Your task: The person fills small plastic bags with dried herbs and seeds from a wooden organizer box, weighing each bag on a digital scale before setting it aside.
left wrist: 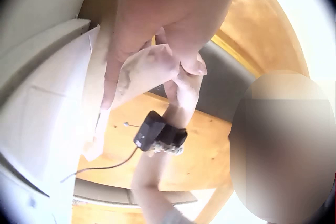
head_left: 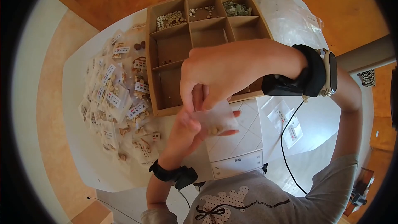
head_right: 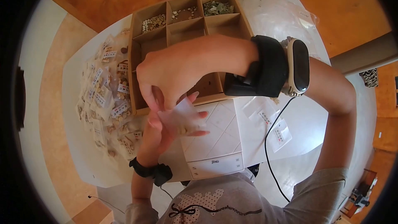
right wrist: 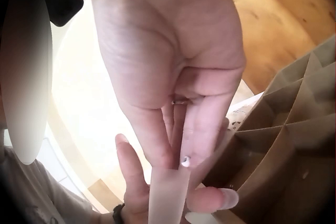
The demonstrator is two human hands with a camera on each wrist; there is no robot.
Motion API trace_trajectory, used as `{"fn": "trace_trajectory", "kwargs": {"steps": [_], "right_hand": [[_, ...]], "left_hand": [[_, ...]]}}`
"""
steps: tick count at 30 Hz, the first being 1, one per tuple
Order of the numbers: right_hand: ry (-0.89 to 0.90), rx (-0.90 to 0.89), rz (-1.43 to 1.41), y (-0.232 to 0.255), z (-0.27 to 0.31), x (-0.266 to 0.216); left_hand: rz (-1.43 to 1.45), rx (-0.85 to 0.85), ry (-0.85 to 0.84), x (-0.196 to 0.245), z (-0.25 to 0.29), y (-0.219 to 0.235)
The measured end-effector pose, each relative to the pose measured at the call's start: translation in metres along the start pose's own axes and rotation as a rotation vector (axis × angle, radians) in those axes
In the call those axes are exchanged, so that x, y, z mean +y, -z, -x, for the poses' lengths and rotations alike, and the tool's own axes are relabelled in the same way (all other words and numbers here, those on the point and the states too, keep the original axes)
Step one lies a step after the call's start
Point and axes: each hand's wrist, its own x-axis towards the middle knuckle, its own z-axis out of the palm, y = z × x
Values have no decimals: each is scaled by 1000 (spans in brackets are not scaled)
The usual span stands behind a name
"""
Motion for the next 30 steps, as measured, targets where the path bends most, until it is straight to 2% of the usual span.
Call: {"fn": "trace_trajectory", "kwargs": {"steps": [1,4,7,9,11,12,14,17,20,23,26,27,29,30], "right_hand": [[8,16,-18,-1,-1,0],[18,-30,-43,2,0,0],[325,166,26,9,-6,15],[78,273,-427,31,-7,11],[-187,721,23,81,-25,76],[-372,635,303,93,-24,94],[-638,425,503,96,-30,124],[-783,411,789,82,-44,146],[-791,305,629,86,-45,135],[-742,230,542,93,-56,158],[-498,409,536,92,-65,181],[-541,415,541,92,-66,186],[-626,427,549,88,-68,167],[-579,444,547,87,-67,164]], "left_hand": [[50,-36,25,3,0,-6],[-264,-98,56,13,1,-15],[-215,-89,58,11,0,-5],[-157,-1,27,17,0,-6],[-89,45,-14,17,-1,-8],[-57,51,-46,17,-1,-8],[-20,80,-73,20,-1,-8],[-80,104,-112,16,1,-7],[-18,65,-101,14,1,-3],[23,55,-78,17,1,-4],[31,52,-72,18,1,-3],[35,43,-70,18,2,-3],[42,28,-66,18,2,-1],[44,33,-61,18,2,-1]]}}
